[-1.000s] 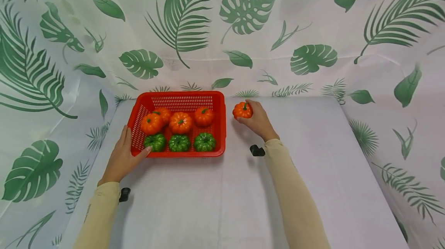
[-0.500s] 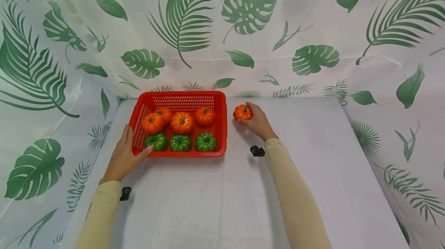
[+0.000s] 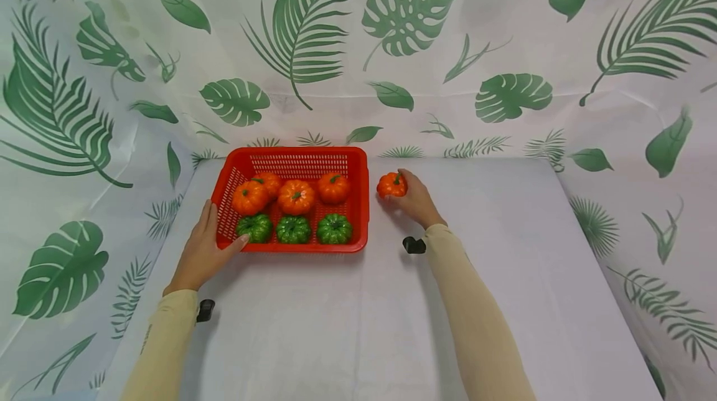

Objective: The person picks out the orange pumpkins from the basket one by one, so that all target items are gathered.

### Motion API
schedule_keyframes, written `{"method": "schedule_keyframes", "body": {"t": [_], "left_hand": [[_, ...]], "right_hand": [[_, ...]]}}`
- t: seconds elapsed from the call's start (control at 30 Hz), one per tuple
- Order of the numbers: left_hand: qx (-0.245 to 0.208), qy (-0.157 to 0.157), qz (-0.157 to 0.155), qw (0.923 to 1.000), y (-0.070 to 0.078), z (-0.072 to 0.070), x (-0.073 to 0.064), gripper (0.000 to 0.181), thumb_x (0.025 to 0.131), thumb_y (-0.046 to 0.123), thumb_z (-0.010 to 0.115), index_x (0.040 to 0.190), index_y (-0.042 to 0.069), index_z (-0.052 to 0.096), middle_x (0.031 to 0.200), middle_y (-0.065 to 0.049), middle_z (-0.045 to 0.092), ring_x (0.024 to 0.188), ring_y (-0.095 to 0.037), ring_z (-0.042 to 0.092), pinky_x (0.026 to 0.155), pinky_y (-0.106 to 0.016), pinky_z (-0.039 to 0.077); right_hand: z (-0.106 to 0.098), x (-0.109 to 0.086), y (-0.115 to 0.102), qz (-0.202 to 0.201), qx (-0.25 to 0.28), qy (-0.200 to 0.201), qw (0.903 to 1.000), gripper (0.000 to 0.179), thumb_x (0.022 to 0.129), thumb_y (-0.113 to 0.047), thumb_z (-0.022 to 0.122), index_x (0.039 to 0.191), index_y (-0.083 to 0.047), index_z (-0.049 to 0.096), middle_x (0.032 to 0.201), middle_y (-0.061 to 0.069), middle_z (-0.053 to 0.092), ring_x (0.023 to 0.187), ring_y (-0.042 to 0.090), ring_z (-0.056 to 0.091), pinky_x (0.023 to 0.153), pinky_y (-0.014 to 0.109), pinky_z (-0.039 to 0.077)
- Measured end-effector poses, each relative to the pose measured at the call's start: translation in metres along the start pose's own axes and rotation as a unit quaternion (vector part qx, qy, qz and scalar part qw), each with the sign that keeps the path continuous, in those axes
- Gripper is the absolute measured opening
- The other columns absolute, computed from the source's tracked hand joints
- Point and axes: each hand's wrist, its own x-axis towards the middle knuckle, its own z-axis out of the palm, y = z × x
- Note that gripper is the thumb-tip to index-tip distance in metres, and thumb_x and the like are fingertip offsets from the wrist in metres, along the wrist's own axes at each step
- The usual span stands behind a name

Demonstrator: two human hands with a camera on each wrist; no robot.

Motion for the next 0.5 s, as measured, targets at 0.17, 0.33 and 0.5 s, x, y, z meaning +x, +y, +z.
{"method": "schedule_keyframes", "body": {"t": [0.17,0.33,0.5], "left_hand": [[0.0,0.003,0.002,1.0,0.0008,0.0007,0.0008,0.123,0.095,0.074,0.064,0.171,0.004,-0.002,0.179,-0.014,-0.005,0.159,-0.05,0.016,0.122,-0.071,0.019],[-0.001,-0.001,-0.001,1.0,0.0017,0.0001,0.0002,0.122,0.095,0.073,0.064,0.171,0.003,-0.002,0.179,-0.014,-0.005,0.159,-0.05,0.015,0.122,-0.072,0.019],[-0.002,-0.004,-0.004,1.0,0.0014,-0.0003,-0.0011,0.122,0.095,0.073,0.064,0.171,0.004,-0.002,0.179,-0.014,-0.006,0.159,-0.051,0.015,0.122,-0.072,0.019]], "right_hand": [[0.0033,-0.001,0.0047,0.007,0.019,-0.007,0.9998,0.082,0.099,-0.014,0.071,0.167,0.001,0.027,0.166,0.026,0.036,0.149,0.046,0.038,0.124,0.062,0.029],[0.0068,-0.0016,0.0068,0.006,0.029,-0.008,0.9995,0.082,0.098,-0.013,0.072,0.166,0.0,0.028,0.163,0.026,0.039,0.145,0.045,0.041,0.123,0.061,0.032],[0.008,-0.0042,0.0065,0.014,0.032,-0.019,0.9992,0.083,0.099,-0.016,0.068,0.169,-0.004,0.026,0.169,0.025,0.031,0.149,0.046,0.036,0.123,0.063,0.029]]}}
